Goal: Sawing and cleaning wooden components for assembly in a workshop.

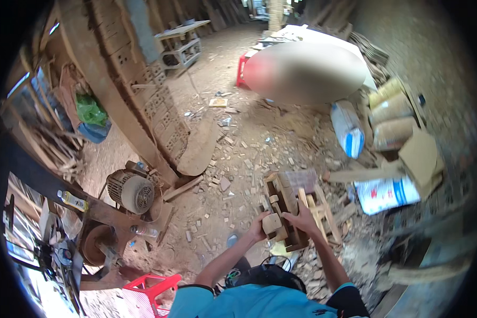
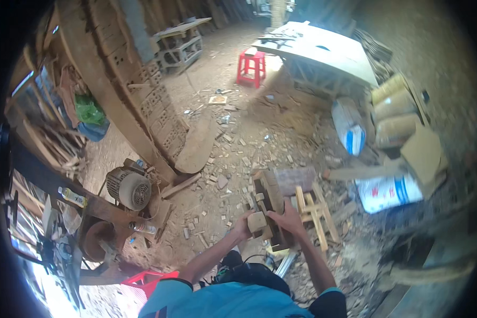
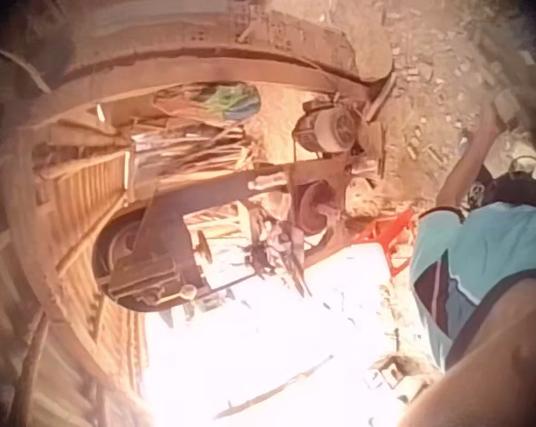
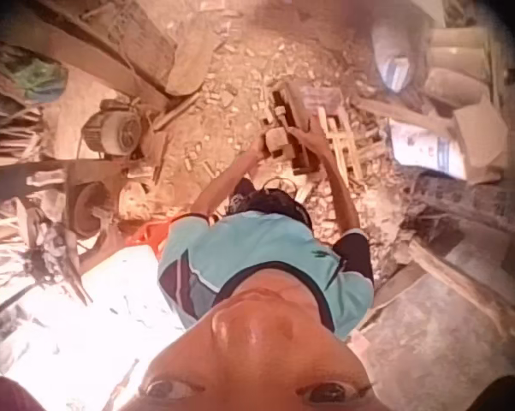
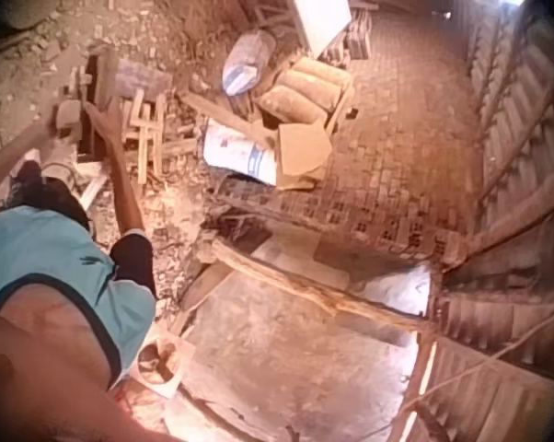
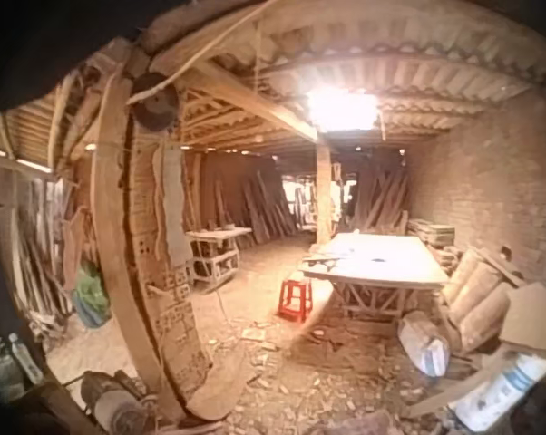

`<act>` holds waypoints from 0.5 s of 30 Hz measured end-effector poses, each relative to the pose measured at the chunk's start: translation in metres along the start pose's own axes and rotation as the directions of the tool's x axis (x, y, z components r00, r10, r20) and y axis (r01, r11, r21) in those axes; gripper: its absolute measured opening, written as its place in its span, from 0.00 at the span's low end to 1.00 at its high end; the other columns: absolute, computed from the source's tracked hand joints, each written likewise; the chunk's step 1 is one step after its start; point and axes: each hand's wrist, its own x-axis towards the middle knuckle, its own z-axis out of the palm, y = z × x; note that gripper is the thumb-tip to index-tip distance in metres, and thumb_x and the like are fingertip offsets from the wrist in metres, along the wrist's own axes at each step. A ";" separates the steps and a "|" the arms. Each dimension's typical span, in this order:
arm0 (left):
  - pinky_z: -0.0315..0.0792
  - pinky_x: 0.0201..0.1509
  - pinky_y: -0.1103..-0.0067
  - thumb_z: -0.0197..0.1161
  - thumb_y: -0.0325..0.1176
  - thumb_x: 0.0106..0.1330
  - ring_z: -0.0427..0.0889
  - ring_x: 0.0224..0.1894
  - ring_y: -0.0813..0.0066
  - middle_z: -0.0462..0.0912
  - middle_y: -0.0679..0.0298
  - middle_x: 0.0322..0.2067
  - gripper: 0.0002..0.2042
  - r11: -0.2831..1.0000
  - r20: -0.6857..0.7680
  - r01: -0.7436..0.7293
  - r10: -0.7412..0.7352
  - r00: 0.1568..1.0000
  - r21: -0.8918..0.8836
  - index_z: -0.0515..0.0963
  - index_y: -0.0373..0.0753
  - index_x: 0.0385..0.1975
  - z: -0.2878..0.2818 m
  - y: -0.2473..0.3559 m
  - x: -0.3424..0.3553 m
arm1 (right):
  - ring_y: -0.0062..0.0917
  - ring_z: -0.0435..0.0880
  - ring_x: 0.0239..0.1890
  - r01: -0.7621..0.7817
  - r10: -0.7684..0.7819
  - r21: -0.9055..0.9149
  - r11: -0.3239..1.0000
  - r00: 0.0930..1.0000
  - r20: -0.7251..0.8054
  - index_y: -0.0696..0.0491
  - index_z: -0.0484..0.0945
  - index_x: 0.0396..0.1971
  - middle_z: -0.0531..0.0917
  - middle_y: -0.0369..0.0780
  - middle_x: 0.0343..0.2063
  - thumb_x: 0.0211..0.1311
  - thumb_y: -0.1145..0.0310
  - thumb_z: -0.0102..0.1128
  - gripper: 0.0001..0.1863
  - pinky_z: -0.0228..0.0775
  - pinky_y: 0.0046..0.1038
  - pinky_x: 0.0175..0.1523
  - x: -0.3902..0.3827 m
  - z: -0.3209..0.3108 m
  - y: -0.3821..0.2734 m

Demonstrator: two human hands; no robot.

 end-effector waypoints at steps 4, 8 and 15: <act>0.74 0.42 0.69 0.55 0.48 0.59 0.80 0.39 0.69 0.80 0.64 0.38 0.17 0.999 -0.033 0.037 -0.036 0.999 0.026 0.75 0.45 0.42 -0.004 0.116 0.031 | 0.24 0.78 0.39 -0.038 0.036 -0.330 0.943 0.999 -0.013 0.61 0.70 0.45 0.79 0.42 0.37 0.50 0.66 0.66 0.24 0.73 0.27 0.41 0.088 0.032 -0.090; 0.76 0.43 0.72 0.58 0.45 0.59 0.81 0.34 0.70 0.81 0.63 0.32 0.15 0.998 0.112 -0.031 0.037 0.993 -0.058 0.77 0.39 0.36 0.000 0.200 0.060 | 0.26 0.80 0.37 0.011 -0.011 0.012 1.000 1.000 -0.007 0.61 0.70 0.42 0.79 0.43 0.37 0.48 0.68 0.67 0.22 0.71 0.28 0.45 0.169 0.055 -0.099; 0.78 0.38 0.74 0.60 0.41 0.58 0.81 0.31 0.70 0.82 0.62 0.32 0.14 0.965 0.053 -0.181 0.194 0.980 -0.190 0.78 0.38 0.36 -0.021 0.294 0.125 | 0.28 0.79 0.41 -0.019 0.077 -0.478 0.878 0.992 0.102 0.60 0.67 0.48 0.78 0.45 0.40 0.56 0.64 0.61 0.23 0.70 0.29 0.45 0.302 0.066 -0.107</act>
